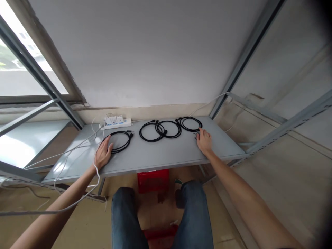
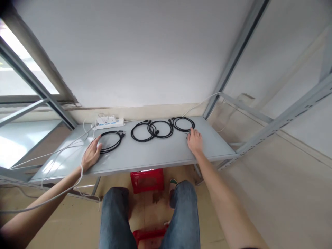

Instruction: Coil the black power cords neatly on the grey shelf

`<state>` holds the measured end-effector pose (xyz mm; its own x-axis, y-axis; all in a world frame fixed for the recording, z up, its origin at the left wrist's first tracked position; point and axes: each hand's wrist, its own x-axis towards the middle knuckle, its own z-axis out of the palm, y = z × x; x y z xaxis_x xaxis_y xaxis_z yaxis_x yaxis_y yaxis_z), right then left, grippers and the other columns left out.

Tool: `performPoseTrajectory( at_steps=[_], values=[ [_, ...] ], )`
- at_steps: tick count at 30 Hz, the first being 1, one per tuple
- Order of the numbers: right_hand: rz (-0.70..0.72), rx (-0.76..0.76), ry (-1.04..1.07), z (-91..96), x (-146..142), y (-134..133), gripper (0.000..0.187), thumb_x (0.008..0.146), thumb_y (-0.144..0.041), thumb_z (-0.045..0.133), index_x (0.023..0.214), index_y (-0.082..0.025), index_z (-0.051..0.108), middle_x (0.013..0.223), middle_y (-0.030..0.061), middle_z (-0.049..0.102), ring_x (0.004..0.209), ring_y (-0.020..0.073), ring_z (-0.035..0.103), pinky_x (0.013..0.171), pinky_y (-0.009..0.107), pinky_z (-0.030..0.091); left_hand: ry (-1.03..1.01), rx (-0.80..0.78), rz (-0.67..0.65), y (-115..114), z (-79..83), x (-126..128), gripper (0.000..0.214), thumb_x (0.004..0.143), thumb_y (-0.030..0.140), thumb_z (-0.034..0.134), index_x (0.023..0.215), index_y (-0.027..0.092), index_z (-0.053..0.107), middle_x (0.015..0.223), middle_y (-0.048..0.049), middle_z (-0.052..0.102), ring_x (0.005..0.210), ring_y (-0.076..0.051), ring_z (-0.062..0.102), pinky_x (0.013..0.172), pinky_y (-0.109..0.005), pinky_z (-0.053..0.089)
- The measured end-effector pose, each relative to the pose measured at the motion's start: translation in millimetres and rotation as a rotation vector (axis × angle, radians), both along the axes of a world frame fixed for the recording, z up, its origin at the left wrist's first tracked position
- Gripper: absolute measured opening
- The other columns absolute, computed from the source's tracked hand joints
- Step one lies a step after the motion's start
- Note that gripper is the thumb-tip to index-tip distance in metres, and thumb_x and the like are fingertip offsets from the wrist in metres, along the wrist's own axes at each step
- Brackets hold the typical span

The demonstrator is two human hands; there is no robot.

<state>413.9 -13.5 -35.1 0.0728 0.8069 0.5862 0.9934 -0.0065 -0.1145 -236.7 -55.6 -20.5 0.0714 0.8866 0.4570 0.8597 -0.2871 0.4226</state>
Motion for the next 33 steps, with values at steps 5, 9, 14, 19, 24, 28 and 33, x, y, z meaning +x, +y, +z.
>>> performPoseTrajectory(
  at_steps=[5, 9, 14, 19, 24, 28, 33],
  values=[
    [-0.005, -0.015, 0.021, 2.0, 0.6, -0.7, 0.052, 0.106, -0.028, 0.034, 0.15, -0.006, 0.054, 0.134, 0.0275, 0.067, 0.129, 0.0379, 0.059, 0.111, 0.054, 0.046, 0.038, 0.039, -0.052, -1.2, -0.9, 1.6, 0.071, 0.112, 0.061, 0.028, 0.169, 0.021, 0.039, 0.168, -0.0142, 0.051, 0.157, -0.032, 0.047, 0.132, -0.055, 0.034],
    [0.004, -0.021, 0.028, 3.7, 1.5, -0.5, 0.053, 0.106, -0.029, 0.035, 0.15, -0.006, 0.054, 0.135, 0.0279, 0.066, 0.126, 0.0382, 0.059, 0.11, 0.054, 0.046, 0.043, 0.081, -0.033, -2.2, -1.4, 2.0, 0.07, 0.112, 0.06, 0.028, 0.168, 0.02, 0.04, 0.166, -0.0155, 0.052, 0.155, -0.033, 0.048, 0.131, -0.055, 0.036],
    [0.041, -0.034, 0.013, 3.3, 2.9, 1.4, 0.053, 0.107, -0.029, 0.034, 0.15, -0.005, 0.053, 0.133, 0.0274, 0.067, 0.125, 0.0375, 0.06, 0.11, 0.053, 0.047, 0.026, 0.047, 0.021, -0.2, -2.2, 1.7, 0.075, 0.111, 0.063, 0.027, 0.166, 0.015, 0.041, 0.164, -0.0188, 0.054, 0.154, -0.034, 0.049, 0.13, -0.054, 0.036],
    [0.067, -0.021, 0.022, 0.9, 3.9, 4.4, 0.054, 0.106, -0.029, 0.035, 0.152, -0.007, 0.053, 0.135, 0.0274, 0.067, 0.127, 0.0384, 0.06, 0.109, 0.055, 0.048, 0.005, -0.02, 0.05, 3.9, -1.5, 0.3, 0.078, 0.108, 0.067, 0.028, 0.166, 0.016, 0.041, 0.166, -0.0177, 0.052, 0.155, -0.035, 0.048, 0.129, -0.053, 0.038],
    [0.075, -0.017, 0.024, -0.3, 2.9, 6.3, 0.055, 0.107, -0.03, 0.033, 0.152, -0.007, 0.054, 0.137, 0.0272, 0.066, 0.13, 0.0382, 0.059, 0.11, 0.055, 0.047, 0.002, -0.015, 0.044, 6.9, -1.4, -0.7, 0.078, 0.107, 0.068, 0.03, 0.165, 0.018, 0.042, 0.165, -0.017, 0.053, 0.154, -0.036, 0.049, 0.128, -0.056, 0.039],
    [0.063, -0.021, 0.018, -0.6, 2.8, 7.6, 0.055, 0.107, -0.03, 0.032, 0.151, -0.006, 0.054, 0.135, 0.0269, 0.067, 0.128, 0.0378, 0.06, 0.11, 0.055, 0.046, -0.005, -0.014, 0.028, 8.4, -0.5, -0.5, 0.077, 0.107, 0.068, 0.029, 0.164, 0.019, 0.043, 0.164, -0.0168, 0.054, 0.154, -0.035, 0.049, 0.129, -0.054, 0.039],
    [0.039, -0.055, 0.005, 0.3, 1.9, 6.2, 0.055, 0.108, -0.03, 0.031, 0.152, -0.004, 0.053, 0.136, 0.0276, 0.066, 0.129, 0.037, 0.06, 0.112, 0.053, 0.046, -0.021, 0.002, 0.017, 3.7, 0.9, 1.8, 0.077, 0.108, 0.067, 0.029, 0.165, 0.017, 0.041, 0.165, -0.0183, 0.053, 0.155, -0.034, 0.048, 0.131, -0.055, 0.036]
  ],
)
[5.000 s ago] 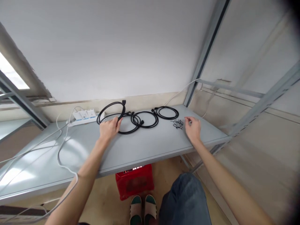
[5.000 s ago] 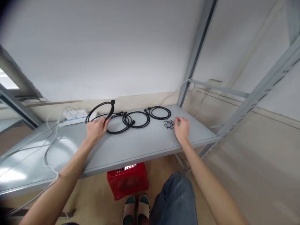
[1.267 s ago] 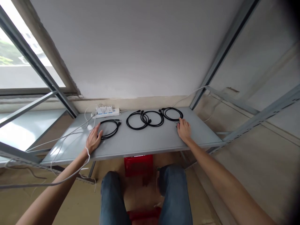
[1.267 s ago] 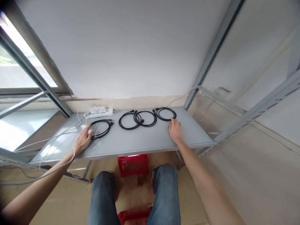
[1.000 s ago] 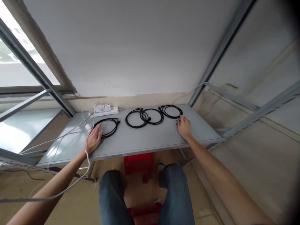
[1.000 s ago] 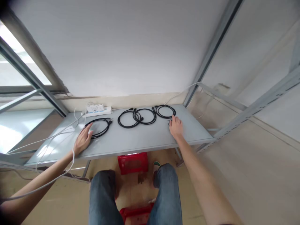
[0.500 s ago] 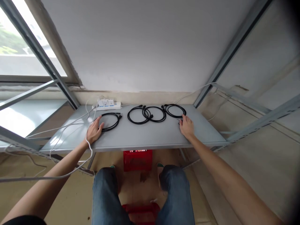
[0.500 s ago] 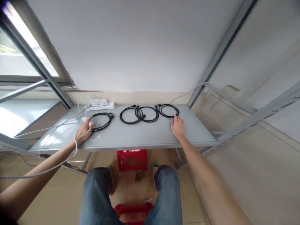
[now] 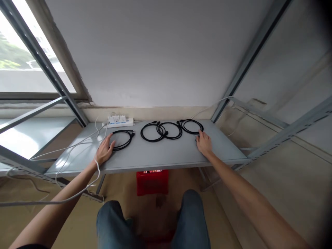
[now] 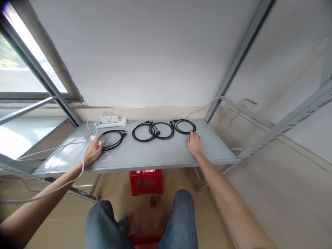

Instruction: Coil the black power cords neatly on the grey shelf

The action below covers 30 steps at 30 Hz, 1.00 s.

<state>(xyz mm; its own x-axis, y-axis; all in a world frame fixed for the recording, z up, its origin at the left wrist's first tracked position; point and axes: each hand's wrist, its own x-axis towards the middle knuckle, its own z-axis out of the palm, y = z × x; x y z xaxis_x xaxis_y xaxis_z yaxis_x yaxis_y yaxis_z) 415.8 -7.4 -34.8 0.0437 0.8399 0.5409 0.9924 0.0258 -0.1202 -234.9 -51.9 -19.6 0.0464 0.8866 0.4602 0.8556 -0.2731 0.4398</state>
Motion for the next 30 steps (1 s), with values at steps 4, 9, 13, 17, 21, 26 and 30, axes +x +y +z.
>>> performPoseTrajectory(
  at_steps=[4, 9, 13, 17, 21, 26, 30],
  values=[
    [0.001, 0.003, 0.021, -1.9, 2.4, -1.7, 0.057, 0.11, -0.034, 0.03, 0.155, -0.005, 0.048, 0.138, 0.0273, 0.066, 0.129, 0.0373, 0.062, 0.11, 0.053, 0.049, 0.005, 0.009, -0.006, -2.0, -5.6, -0.6, 0.077, 0.109, 0.066, 0.029, 0.166, 0.016, 0.038, 0.166, -0.019, 0.05, 0.157, -0.033, 0.045, 0.132, -0.055, 0.034],
    [0.059, 0.007, 0.053, -4.1, 5.7, -4.6, 0.059, 0.11, -0.039, 0.029, 0.157, -0.008, 0.046, 0.137, 0.027, 0.067, 0.126, 0.0389, 0.064, 0.105, 0.055, 0.052, 0.056, -0.011, -0.019, -1.2, -12.5, -2.0, 0.076, 0.109, 0.066, 0.029, 0.166, 0.017, 0.038, 0.166, -0.0179, 0.051, 0.157, -0.033, 0.046, 0.133, -0.054, 0.032],
    [0.04, -0.012, 0.05, -3.9, 4.3, -7.3, 0.06, 0.11, -0.039, 0.028, 0.157, -0.007, 0.046, 0.14, 0.0267, 0.066, 0.127, 0.0385, 0.064, 0.107, 0.054, 0.052, 0.05, -0.012, -0.001, -2.6, -11.5, -0.9, 0.077, 0.109, 0.067, 0.029, 0.165, 0.016, 0.039, 0.165, -0.0193, 0.052, 0.156, -0.034, 0.047, 0.132, -0.055, 0.034],
    [0.02, 0.005, 0.037, -6.4, 4.8, -5.8, 0.059, 0.111, -0.039, 0.029, 0.158, -0.007, 0.046, 0.139, 0.0268, 0.066, 0.128, 0.0384, 0.063, 0.108, 0.054, 0.051, 0.05, -0.004, -0.01, -2.1, -9.8, -1.6, 0.075, 0.109, 0.066, 0.029, 0.166, 0.018, 0.038, 0.165, -0.0185, 0.052, 0.156, -0.034, 0.047, 0.131, -0.056, 0.035],
    [0.023, 0.008, 0.033, -8.1, 6.8, -1.9, 0.059, 0.11, -0.038, 0.031, 0.157, -0.006, 0.046, 0.14, 0.0273, 0.066, 0.128, 0.0385, 0.062, 0.109, 0.055, 0.05, 0.062, 0.02, -0.002, 0.7, -10.0, -3.7, 0.076, 0.109, 0.067, 0.029, 0.164, 0.016, 0.04, 0.163, -0.0198, 0.054, 0.155, -0.035, 0.049, 0.13, -0.056, 0.035],
    [0.002, -0.013, 0.03, -4.6, 4.4, -1.0, 0.059, 0.109, -0.036, 0.031, 0.155, -0.003, 0.048, 0.138, 0.0287, 0.066, 0.126, 0.0393, 0.063, 0.109, 0.054, 0.049, 0.063, 0.012, 0.01, 1.9, -9.5, -4.1, 0.074, 0.109, 0.066, 0.029, 0.163, 0.016, 0.04, 0.161, -0.0202, 0.056, 0.153, -0.035, 0.05, 0.129, -0.056, 0.036],
    [-0.004, -0.006, 0.029, -2.2, 1.0, -3.8, 0.058, 0.11, -0.035, 0.03, 0.154, -0.004, 0.049, 0.139, 0.029, 0.065, 0.127, 0.0386, 0.062, 0.11, 0.054, 0.048, 0.053, 0.013, 0.038, 0.1, -7.4, -2.4, 0.072, 0.109, 0.065, 0.03, 0.163, 0.019, 0.042, 0.159, -0.018, 0.058, 0.153, -0.034, 0.051, 0.131, -0.058, 0.034]
  ],
)
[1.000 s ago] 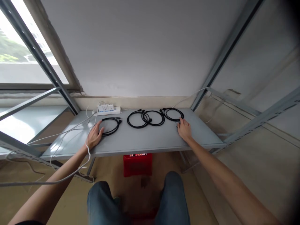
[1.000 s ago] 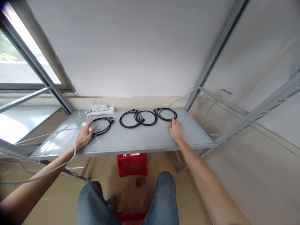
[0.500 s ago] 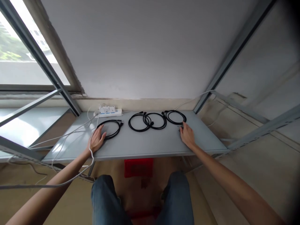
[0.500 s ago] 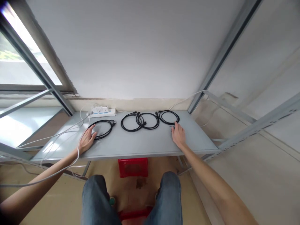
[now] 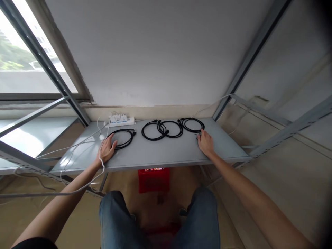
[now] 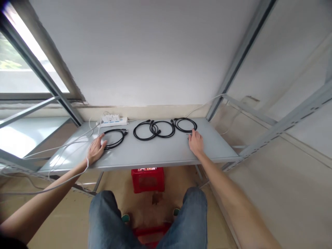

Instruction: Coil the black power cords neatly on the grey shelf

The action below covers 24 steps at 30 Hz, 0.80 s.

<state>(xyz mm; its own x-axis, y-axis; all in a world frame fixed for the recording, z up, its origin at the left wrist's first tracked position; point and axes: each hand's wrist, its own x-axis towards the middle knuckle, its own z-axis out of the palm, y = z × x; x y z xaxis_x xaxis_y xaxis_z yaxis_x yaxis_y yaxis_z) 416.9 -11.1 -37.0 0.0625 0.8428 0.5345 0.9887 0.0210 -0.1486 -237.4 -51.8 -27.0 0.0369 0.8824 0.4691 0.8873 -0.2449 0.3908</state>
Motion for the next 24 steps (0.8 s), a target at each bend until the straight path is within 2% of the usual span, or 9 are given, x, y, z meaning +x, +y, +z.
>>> performPoseTrajectory(
  at_steps=[7, 13, 18, 24],
  values=[
    [0.034, 0.019, 0.007, -1.8, -1.2, -3.9, 0.058, 0.11, -0.037, 0.029, 0.155, -0.006, 0.049, 0.136, 0.0284, 0.066, 0.127, 0.0395, 0.062, 0.108, 0.056, 0.05, -0.02, -0.018, -0.004, -5.2, -3.5, -1.1, 0.073, 0.108, 0.066, 0.03, 0.163, 0.019, 0.041, 0.159, -0.0177, 0.058, 0.152, -0.034, 0.052, 0.131, -0.058, 0.034],
    [0.02, 0.002, 0.012, -3.2, -1.8, -5.4, 0.059, 0.11, -0.036, 0.032, 0.157, -0.004, 0.046, 0.142, 0.03, 0.064, 0.135, 0.0393, 0.059, 0.112, 0.055, 0.049, -0.02, -0.048, -0.006, -10.9, -3.5, 0.2, 0.073, 0.107, 0.066, 0.032, 0.164, 0.02, 0.041, 0.16, -0.0171, 0.057, 0.153, -0.034, 0.051, 0.132, -0.058, 0.033],
    [0.024, 0.005, 0.002, -3.9, -1.8, -3.7, 0.058, 0.11, -0.036, 0.031, 0.156, -0.005, 0.047, 0.139, 0.0287, 0.065, 0.131, 0.0391, 0.061, 0.111, 0.055, 0.049, -0.001, -0.023, -0.002, -9.5, -0.7, 0.4, 0.075, 0.107, 0.067, 0.031, 0.164, 0.018, 0.04, 0.16, -0.0186, 0.057, 0.152, -0.035, 0.051, 0.131, -0.056, 0.034],
    [0.017, -0.022, 0.027, -1.2, -3.2, -2.7, 0.059, 0.109, -0.034, 0.033, 0.155, -0.001, 0.047, 0.14, 0.0318, 0.064, 0.132, 0.0403, 0.059, 0.113, 0.056, 0.047, 0.003, -0.013, 0.003, -6.4, -0.7, -1.9, 0.075, 0.108, 0.067, 0.031, 0.164, 0.018, 0.04, 0.16, -0.0188, 0.056, 0.149, -0.034, 0.053, 0.131, -0.056, 0.034]
  ],
)
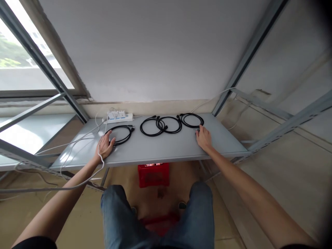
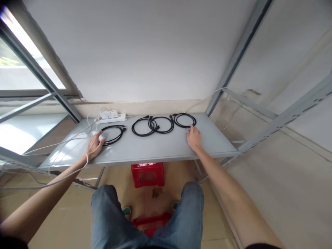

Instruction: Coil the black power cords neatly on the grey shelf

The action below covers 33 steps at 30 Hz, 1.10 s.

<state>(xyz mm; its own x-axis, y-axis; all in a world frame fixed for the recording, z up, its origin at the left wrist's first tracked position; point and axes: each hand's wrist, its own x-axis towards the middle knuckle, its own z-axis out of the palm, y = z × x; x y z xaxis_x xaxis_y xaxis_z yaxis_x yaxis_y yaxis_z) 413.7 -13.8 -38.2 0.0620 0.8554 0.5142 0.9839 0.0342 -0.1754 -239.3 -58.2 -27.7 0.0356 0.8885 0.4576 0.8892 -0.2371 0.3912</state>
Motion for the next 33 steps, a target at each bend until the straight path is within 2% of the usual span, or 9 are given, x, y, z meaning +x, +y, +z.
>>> performPoseTrajectory(
  at_steps=[13, 22, 28, 33],
  values=[
    [0.024, 0.001, -0.024, 0.0, 1.6, -0.3, 0.058, 0.109, -0.034, 0.031, 0.155, -0.003, 0.047, 0.14, 0.0297, 0.064, 0.133, 0.0397, 0.059, 0.112, 0.055, 0.048, -0.015, 0.015, -0.029, -0.4, -0.3, -1.5, 0.076, 0.108, 0.067, 0.032, 0.165, 0.018, 0.039, 0.159, -0.0193, 0.057, 0.151, -0.037, 0.051, 0.128, -0.057, 0.036],
    [-0.035, -0.02, -0.026, -3.6, 2.6, -1.2, 0.059, 0.111, -0.036, 0.032, 0.157, -0.002, 0.045, 0.146, 0.0305, 0.062, 0.143, 0.04, 0.054, 0.116, 0.056, 0.046, -0.057, -0.005, -0.096, -5.9, -2.5, -2.4, 0.072, 0.11, 0.063, 0.034, 0.169, 0.021, 0.034, 0.161, -0.0167, 0.056, 0.152, -0.036, 0.05, 0.128, -0.058, 0.035],
    [-0.02, -0.003, -0.006, -6.8, 4.5, -0.1, 0.059, 0.11, -0.037, 0.032, 0.157, -0.005, 0.046, 0.142, 0.0285, 0.065, 0.139, 0.0395, 0.058, 0.114, 0.056, 0.049, -0.013, -0.008, -0.106, -9.3, -6.0, -2.3, 0.074, 0.109, 0.064, 0.036, 0.169, 0.021, 0.033, 0.163, -0.0176, 0.054, 0.152, -0.037, 0.05, 0.129, -0.058, 0.034],
    [-0.003, -0.022, -0.019, -1.1, 2.2, -3.7, 0.062, 0.111, -0.036, 0.029, 0.159, 0.0, 0.043, 0.148, 0.0319, 0.06, 0.147, 0.0402, 0.051, 0.119, 0.058, 0.044, -0.022, -0.018, -0.096, -3.9, -8.5, -6.3, 0.078, 0.108, 0.066, 0.035, 0.17, 0.019, 0.031, 0.162, -0.0187, 0.054, 0.153, -0.037, 0.049, 0.129, -0.059, 0.035]
  ],
)
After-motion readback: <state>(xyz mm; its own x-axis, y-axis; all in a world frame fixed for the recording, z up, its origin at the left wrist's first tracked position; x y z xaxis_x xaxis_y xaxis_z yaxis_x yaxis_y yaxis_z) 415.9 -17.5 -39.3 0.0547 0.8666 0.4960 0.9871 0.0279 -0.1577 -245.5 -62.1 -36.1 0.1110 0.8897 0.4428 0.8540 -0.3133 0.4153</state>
